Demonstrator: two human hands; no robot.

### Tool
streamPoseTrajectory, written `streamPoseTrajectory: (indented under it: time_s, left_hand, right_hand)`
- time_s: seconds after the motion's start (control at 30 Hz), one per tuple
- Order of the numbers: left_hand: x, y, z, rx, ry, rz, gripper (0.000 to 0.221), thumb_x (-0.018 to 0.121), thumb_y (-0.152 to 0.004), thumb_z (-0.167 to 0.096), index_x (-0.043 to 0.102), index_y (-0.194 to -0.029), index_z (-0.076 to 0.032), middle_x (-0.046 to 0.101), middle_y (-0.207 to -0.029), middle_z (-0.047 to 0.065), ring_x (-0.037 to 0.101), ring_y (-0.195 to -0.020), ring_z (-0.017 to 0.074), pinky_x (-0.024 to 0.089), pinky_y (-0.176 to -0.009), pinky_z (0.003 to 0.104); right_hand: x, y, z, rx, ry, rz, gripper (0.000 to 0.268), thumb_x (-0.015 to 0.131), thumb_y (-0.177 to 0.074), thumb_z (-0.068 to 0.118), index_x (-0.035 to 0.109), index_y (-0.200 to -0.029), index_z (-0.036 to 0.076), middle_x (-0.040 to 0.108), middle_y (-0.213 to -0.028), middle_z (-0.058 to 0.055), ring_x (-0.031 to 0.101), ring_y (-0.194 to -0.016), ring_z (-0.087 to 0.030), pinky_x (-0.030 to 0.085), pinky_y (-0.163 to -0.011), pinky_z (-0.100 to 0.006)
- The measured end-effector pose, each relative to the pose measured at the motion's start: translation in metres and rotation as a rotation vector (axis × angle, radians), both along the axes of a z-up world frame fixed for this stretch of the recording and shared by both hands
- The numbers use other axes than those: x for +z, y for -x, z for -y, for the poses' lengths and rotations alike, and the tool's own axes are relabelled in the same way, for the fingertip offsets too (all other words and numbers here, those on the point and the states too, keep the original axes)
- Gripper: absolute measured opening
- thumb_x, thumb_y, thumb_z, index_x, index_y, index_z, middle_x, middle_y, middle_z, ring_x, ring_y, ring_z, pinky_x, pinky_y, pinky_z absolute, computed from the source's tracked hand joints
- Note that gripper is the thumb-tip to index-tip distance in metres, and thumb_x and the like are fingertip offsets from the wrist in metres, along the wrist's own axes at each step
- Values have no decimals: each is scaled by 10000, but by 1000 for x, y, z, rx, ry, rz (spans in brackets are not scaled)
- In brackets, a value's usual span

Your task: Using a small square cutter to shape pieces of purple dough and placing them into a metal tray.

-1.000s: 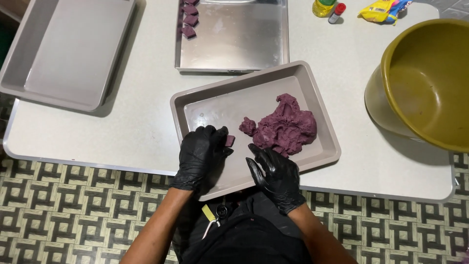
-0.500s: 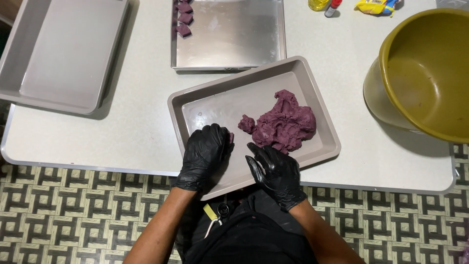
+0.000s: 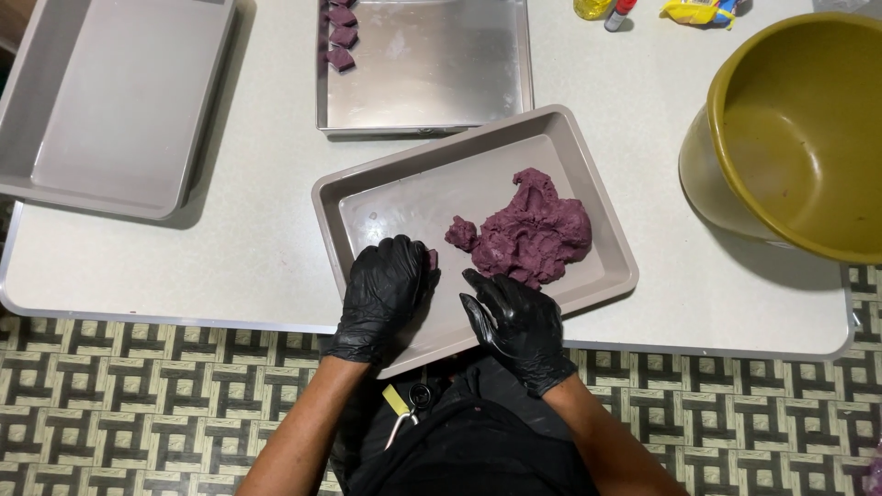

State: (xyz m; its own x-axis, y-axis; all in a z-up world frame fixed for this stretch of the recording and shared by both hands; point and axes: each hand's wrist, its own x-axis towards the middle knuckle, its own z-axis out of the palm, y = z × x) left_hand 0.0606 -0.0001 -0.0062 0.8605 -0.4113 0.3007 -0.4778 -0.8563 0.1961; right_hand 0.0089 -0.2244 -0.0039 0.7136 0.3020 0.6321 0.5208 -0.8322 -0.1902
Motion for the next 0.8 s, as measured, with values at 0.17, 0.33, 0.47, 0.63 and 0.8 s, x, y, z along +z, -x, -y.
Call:
streamPoseTrajectory:
  time_s: [0.17, 0.33, 0.47, 0.63, 0.8]
  left_hand:
    - [1, 0, 1, 4, 2, 11, 377, 658, -873, -421, 651, -1120, -136, 568, -856, 65, 617, -758, 327, 538, -617, 470]
    - [2, -2, 2, 8, 1, 21, 381, 642, -888, -423, 646, -1132, -131, 568, -862, 69, 618, -765, 331, 539, -623, 472]
    - [3, -2, 2, 18, -1, 34, 386, 626, -903, -426, 641, -1145, -125, 568, -868, 73, 619, -772, 335, 540, -629, 473]
    - [2, 2, 1, 22, -1, 45, 391, 609, -919, -428, 636, -1158, -120, 568, -874, 77, 620, -780, 339, 540, -635, 474]
    - [2, 1, 2, 21, -4, 60, 399, 587, -939, -432, 629, -1174, -113, 568, -882, 82, 621, -789, 344, 541, -643, 476]
  right_hand:
    - [-27, -3, 1, -16, -8, 147, 234, 754, -913, 340, 761, -1089, 185, 734, -999, 13, 715, -1014, -177, 555, -882, -312]
    - [-32, -2, -1, -72, 24, 182, 226, 760, -902, 369, 770, -1067, 215, 739, -1023, 27, 718, -1020, -162, 556, -883, -307]
    - [-28, -4, 0, -70, 24, 182, 215, 763, -903, 352, 763, -1065, 211, 742, -1032, 8, 719, -1012, -175, 556, -878, -321]
    - [-2, 0, -1, 9, -49, 23, 229, 757, -892, 327, 770, -1072, 186, 720, -887, 0, 738, -849, -205, 598, -739, -328]
    - [-17, -3, 0, -5, 0, 149, 255, 797, -870, 316, 768, -1079, 172, 726, -1012, -42, 722, -958, -208, 577, -815, -319]
